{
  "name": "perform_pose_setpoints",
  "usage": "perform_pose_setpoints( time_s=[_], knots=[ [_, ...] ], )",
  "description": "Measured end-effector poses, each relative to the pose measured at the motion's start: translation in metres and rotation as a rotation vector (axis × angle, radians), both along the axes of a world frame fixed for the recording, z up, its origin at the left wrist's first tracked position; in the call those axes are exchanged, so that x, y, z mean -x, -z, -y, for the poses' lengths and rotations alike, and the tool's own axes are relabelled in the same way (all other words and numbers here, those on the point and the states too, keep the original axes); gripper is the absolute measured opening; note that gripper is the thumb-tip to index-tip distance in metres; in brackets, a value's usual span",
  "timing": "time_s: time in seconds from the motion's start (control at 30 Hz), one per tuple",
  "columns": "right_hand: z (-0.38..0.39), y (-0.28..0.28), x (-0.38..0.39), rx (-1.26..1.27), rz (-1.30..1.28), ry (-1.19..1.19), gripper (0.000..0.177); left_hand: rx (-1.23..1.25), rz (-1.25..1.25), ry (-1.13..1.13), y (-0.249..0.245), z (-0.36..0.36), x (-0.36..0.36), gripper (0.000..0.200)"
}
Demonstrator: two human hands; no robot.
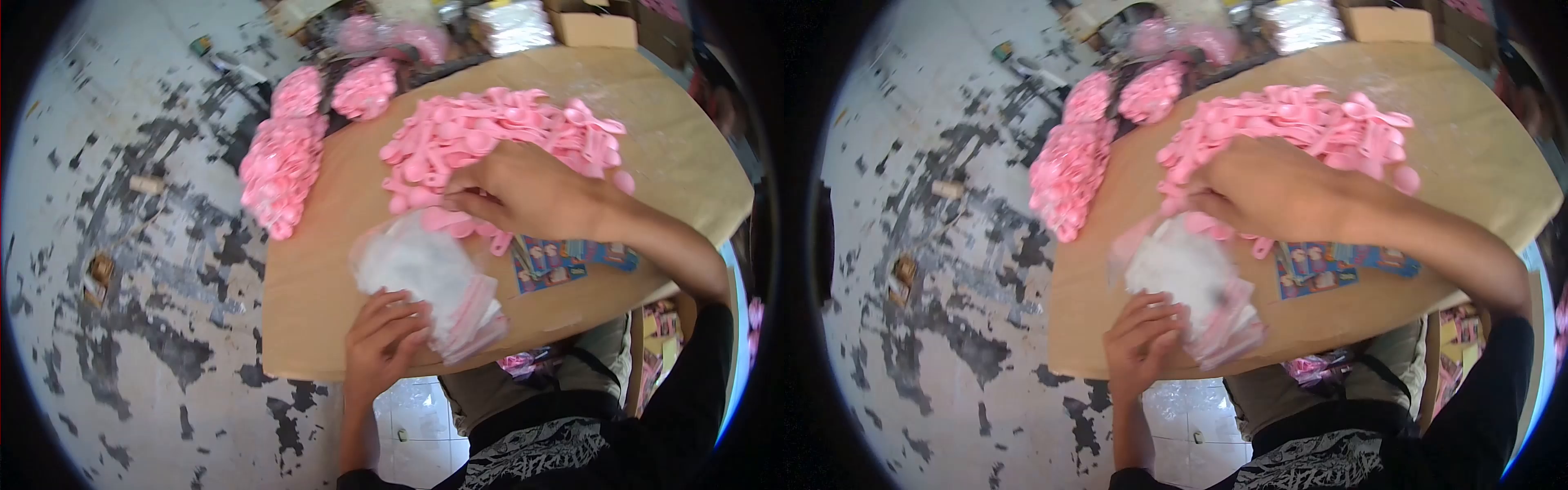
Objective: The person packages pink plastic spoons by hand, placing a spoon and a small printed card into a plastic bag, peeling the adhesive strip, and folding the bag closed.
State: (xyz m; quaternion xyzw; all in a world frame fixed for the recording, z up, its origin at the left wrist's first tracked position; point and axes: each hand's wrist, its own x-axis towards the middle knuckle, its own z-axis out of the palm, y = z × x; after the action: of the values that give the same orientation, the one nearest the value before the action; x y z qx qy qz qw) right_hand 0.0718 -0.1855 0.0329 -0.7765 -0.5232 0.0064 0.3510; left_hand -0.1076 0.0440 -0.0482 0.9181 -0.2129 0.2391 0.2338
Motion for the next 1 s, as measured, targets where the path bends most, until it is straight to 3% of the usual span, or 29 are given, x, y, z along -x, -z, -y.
perform_pose_setpoints(
  time_s=[0.07,0.2,0.3,0.43,0.5,0.57,0.67,0.77,0.9,0.93,1.0],
  knots=[
    [0.012,-0.010,0.008,-0.116,-0.051,-0.080,0.015,0.439,-0.030,0.074,-0.015,0.022,-0.011,0.037],
    [0.026,-0.013,0.026,-0.194,-0.120,-0.205,0.018,1.139,-0.475,0.162,-0.047,0.062,-0.035,0.055],
    [0.048,-0.014,0.026,-0.143,-0.160,-0.134,0.021,0.952,-0.439,0.190,-0.061,0.088,-0.068,0.053],
    [0.108,-0.001,0.008,0.104,0.113,0.042,0.023,1.220,-0.693,0.326,-0.059,0.080,-0.110,0.045],
    [0.139,0.024,-0.005,0.115,0.325,0.156,0.025,1.269,-0.711,0.261,-0.049,0.065,-0.124,0.043],
    [0.156,0.026,-0.010,0.394,0.271,0.225,0.027,1.350,-0.716,0.216,-0.036,0.052,-0.133,0.041],
    [0.154,0.022,-0.016,0.287,-0.159,0.165,0.024,1.377,-0.590,0.121,-0.032,0.053,-0.133,0.039],
    [0.148,0.019,-0.022,0.241,-0.304,0.216,0.017,1.438,-0.534,0.081,-0.035,0.053,-0.130,0.039],
    [0.127,-0.004,-0.039,0.251,-0.238,0.194,0.012,1.451,-0.521,0.160,-0.035,0.052,-0.129,0.034],
    [0.123,-0.002,-0.048,0.236,-0.093,0.143,0.015,1.431,-0.506,0.168,-0.034,0.051,-0.128,0.032],
    [0.096,-0.015,-0.048,0.183,-0.220,0.136,0.015,1.384,-0.475,0.186,-0.032,0.049,-0.128,0.027]
  ],
)
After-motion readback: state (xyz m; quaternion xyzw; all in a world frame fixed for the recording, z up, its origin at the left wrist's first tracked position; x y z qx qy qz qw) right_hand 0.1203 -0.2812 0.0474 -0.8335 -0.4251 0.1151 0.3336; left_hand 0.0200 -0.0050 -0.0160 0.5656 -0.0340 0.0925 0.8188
